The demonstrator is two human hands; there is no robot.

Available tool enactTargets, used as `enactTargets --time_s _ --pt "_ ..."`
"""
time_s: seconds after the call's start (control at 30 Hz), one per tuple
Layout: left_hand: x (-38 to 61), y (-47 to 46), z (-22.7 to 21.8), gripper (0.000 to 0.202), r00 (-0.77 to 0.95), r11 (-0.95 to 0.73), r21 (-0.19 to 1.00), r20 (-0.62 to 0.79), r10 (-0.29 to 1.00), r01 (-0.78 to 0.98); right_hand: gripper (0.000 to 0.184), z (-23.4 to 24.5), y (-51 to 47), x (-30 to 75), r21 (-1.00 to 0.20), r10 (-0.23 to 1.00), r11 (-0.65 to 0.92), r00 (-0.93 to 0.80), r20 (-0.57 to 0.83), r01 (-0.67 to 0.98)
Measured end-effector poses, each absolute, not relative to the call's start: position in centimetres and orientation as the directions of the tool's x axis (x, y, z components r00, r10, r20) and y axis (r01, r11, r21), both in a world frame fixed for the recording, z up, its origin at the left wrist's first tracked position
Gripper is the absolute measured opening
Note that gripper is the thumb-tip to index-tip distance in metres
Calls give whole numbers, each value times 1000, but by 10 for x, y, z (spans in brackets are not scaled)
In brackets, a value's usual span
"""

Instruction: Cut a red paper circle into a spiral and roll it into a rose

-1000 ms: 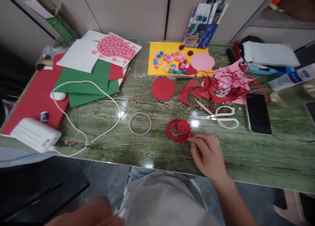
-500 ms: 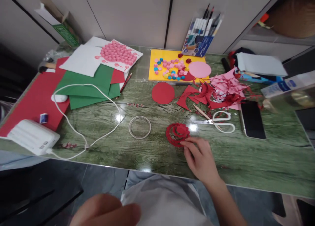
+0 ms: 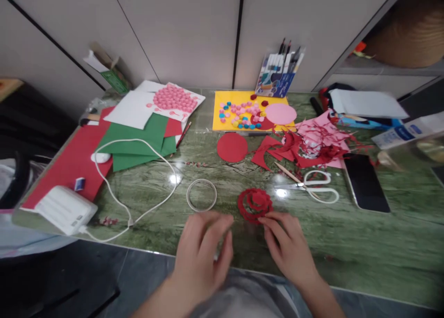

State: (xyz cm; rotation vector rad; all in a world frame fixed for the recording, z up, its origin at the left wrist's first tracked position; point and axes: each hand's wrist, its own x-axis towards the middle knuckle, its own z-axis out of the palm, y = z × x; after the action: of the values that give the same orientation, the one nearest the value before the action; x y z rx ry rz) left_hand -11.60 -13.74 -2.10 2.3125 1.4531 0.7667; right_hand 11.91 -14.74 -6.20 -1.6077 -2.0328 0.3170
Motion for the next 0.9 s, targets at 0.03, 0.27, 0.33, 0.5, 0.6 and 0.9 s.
enactTargets --time_s 0.03,0.27,0.33,0.5,0.6,0.9 --pt "-107 -117 -26 38 339 -391 449 196 920 803 20 -63 -147 118 -494 952 274 -162 259 825" --pt "-97 -89 -61 15 282 -291 320 76 956 902 21 -61 -138 102 -524 937 319 -180 300 790" --pt "-95 -92 -60 16 275 -278 325 57 960 904 21 -58 -133 98 -539 932 328 -174 318 776" --pt "-90 -88 -55 13 275 -269 297 22 961 916 20 -55 -127 90 -554 928 334 -165 333 762" --pt "-89 -89 -51 10 276 -269 447 50 960 853 29 -54 -126 86 -590 935 313 -135 327 744" --pt "-64 -117 -26 13 266 71 925 -180 947 372 57 -48 -130 81 -660 887 428 -145 439 618"
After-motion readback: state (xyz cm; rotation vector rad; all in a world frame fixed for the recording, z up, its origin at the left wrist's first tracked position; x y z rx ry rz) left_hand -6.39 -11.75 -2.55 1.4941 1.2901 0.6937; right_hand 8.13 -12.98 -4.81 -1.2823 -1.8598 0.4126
